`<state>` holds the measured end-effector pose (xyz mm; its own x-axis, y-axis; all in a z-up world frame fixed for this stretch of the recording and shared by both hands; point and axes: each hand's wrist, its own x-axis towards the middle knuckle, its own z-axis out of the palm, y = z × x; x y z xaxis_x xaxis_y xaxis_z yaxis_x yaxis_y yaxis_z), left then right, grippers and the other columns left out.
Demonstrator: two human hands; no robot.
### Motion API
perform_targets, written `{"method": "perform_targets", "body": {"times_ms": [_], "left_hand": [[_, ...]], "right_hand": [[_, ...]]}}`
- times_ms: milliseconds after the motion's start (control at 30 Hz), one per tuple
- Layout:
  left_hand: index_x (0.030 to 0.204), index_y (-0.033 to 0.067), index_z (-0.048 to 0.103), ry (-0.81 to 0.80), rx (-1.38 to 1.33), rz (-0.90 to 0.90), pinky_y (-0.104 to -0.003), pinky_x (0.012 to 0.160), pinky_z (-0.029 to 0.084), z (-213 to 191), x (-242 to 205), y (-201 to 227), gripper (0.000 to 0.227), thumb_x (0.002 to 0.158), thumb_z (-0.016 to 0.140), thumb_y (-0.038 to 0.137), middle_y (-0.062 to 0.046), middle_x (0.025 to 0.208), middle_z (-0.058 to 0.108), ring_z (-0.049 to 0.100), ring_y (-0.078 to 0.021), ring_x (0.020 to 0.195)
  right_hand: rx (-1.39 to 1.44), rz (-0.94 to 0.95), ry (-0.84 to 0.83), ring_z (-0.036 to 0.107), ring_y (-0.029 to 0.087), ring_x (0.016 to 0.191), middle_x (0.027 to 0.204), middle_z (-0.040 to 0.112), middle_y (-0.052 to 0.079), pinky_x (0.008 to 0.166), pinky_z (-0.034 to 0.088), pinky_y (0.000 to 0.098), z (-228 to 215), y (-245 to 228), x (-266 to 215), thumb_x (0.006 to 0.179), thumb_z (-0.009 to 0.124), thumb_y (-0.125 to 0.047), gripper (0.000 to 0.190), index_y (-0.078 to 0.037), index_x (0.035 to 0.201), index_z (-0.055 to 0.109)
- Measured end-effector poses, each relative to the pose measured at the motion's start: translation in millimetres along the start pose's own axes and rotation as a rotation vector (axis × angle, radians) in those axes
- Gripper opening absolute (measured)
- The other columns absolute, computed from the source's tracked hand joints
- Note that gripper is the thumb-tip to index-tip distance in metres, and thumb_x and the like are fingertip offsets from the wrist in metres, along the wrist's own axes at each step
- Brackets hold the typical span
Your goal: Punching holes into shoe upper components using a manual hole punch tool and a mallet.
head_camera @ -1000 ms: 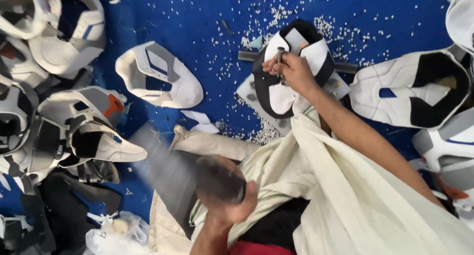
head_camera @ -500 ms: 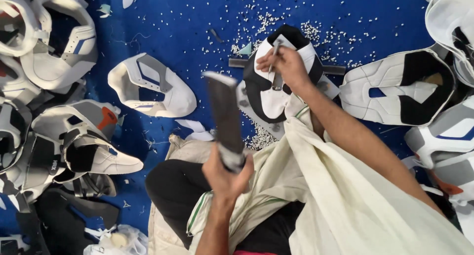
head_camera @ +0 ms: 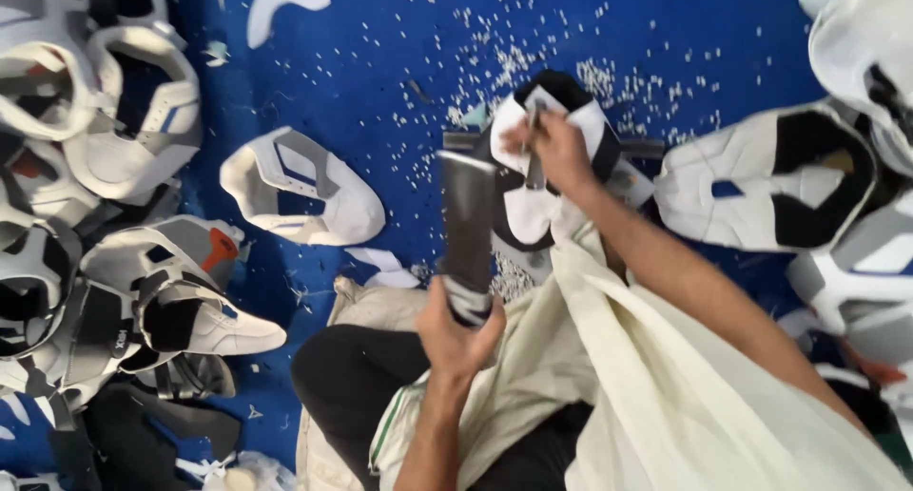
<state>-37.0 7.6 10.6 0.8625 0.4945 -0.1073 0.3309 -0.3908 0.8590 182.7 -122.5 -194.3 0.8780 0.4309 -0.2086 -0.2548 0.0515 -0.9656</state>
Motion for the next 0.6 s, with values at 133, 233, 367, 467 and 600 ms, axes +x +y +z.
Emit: {"method": "perform_targets", "body": {"times_ms": [133,233,367,467,600], "left_hand": [[0.097,0.0068,0.063,0.123,-0.003,0.309,-0.034,0.061,0.056,-11.3,0.6,2.7,0.038,0.07,0.084,0.024,-0.011,0.071,0.066,0.065,-0.0233,0.058],[0.105,0.004,0.062,0.07,0.047,0.244,-0.037,0.064,0.056,16.1,20.8,-40.1,0.046,0.07,0.083,0.024,-0.015,0.077,0.068,0.068,-0.0275,0.066],[0.108,0.0014,0.062,-0.075,0.18,-0.035,-0.04,0.068,0.057,36.3,7.0,-85.8,0.051,0.07,0.084,0.027,-0.018,0.083,0.073,0.073,-0.0324,0.076],[0.1,0.0027,0.062,-0.071,0.147,-0.079,-0.037,0.066,0.058,15.5,1.4,-44.6,0.044,0.072,0.084,0.028,-0.015,0.08,0.074,0.075,-0.0281,0.071],[0.106,-0.003,0.059,0.123,0.021,0.351,-0.032,0.065,0.057,-21.7,6.9,37.2,0.048,0.074,0.081,0.026,-0.01,0.078,0.07,0.072,-0.0231,0.067]], "right_hand": [[0.054,-0.025,-0.088,0.076,0.017,0.096,0.107,0.076,0.012,0.084,0.062,0.0306,1.4,-9.3,2.5,0.105,0.057,-0.004,0.01,0.004,0.103,0.062],[-0.194,-0.012,-0.01,0.076,0.015,0.097,0.107,0.077,0.011,0.088,0.064,0.0288,9.9,-34.1,1.4,0.104,0.057,-0.007,0.014,0.002,0.105,0.067],[-0.417,-0.322,-0.081,0.075,0.021,0.096,0.108,0.077,0.015,0.084,0.061,0.0334,10.1,-31.7,-14.2,0.102,0.059,-0.004,0.017,0.006,0.109,0.07],[-0.104,-0.139,-0.033,0.076,0.022,0.095,0.108,0.077,0.015,0.083,0.062,0.0337,0.7,-23.7,7.2,0.105,0.056,-0.008,0.014,0.002,0.105,0.065],[0.126,0.062,-0.065,0.078,0.019,0.098,0.108,0.077,0.013,0.087,0.065,0.0323,-7.6,-14.7,31.3,0.104,0.053,-0.007,0.012,0.001,0.103,0.061]]}}
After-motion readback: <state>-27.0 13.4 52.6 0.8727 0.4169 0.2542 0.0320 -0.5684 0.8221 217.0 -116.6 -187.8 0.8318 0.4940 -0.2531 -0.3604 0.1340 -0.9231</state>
